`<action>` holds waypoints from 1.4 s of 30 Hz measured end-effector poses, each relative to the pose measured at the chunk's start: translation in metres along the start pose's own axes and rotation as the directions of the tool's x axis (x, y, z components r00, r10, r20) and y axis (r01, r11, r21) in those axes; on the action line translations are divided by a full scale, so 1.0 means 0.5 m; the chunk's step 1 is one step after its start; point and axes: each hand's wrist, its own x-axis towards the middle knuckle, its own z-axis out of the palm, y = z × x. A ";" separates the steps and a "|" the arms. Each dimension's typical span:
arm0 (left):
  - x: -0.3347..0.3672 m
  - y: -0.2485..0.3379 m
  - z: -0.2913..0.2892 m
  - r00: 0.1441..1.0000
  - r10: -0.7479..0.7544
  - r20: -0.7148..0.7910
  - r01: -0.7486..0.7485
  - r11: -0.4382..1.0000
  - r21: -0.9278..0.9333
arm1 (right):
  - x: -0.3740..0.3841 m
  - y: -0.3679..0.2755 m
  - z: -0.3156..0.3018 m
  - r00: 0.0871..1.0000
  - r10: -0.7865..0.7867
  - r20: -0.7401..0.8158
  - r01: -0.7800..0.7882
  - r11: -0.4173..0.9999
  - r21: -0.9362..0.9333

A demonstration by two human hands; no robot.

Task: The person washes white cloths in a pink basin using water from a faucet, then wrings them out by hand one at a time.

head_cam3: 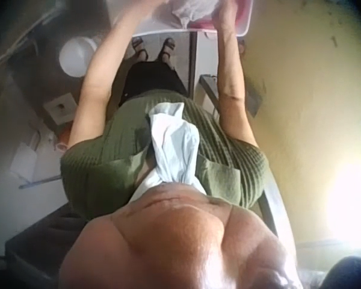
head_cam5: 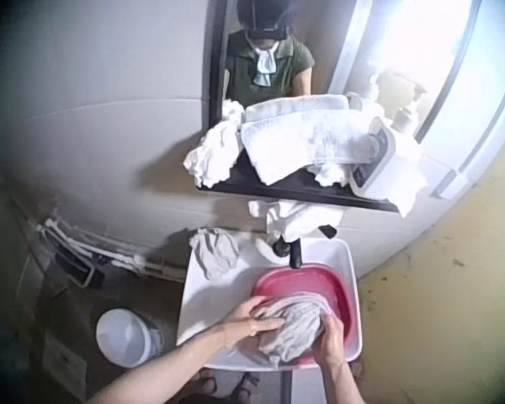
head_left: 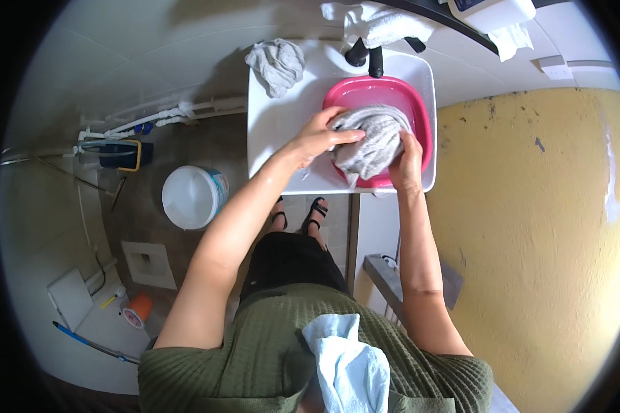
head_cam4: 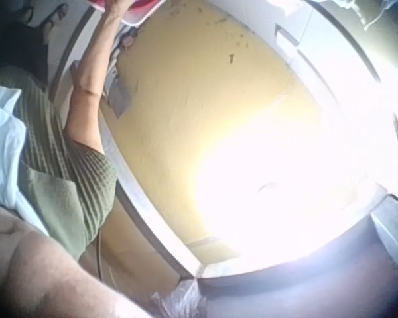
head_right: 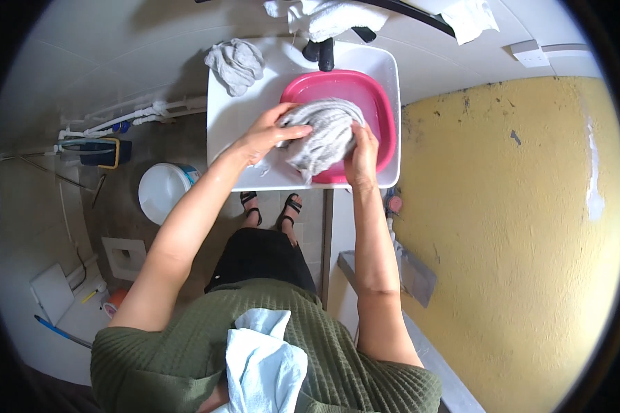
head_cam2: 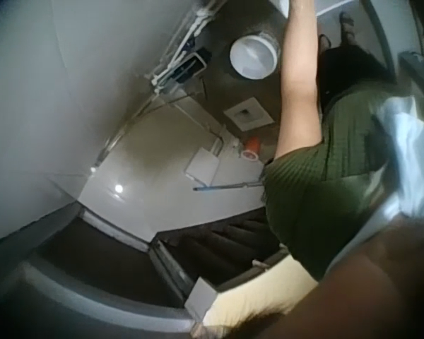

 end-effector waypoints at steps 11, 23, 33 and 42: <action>0.092 -0.074 0.016 0.952 0.019 -0.304 0.064 0.963 0.263 | 0.057 0.047 -0.006 0.978 -0.211 -0.001 -0.006 -0.023 -1.000; 0.257 -0.220 0.115 0.861 -0.242 -0.447 -0.013 0.868 -0.496 | 0.147 0.045 -0.035 0.994 0.106 0.010 -0.103 0.982 -0.155; 0.276 -0.122 0.177 0.987 -0.110 -0.116 -0.049 0.485 -0.873 | -0.025 -0.069 0.089 0.889 -0.419 0.184 0.423 0.598 -0.681; 0.189 -0.048 0.229 0.825 -0.069 -0.560 -0.150 0.930 -0.335 | 0.051 -0.053 0.028 0.880 -0.474 0.033 0.395 0.690 -0.606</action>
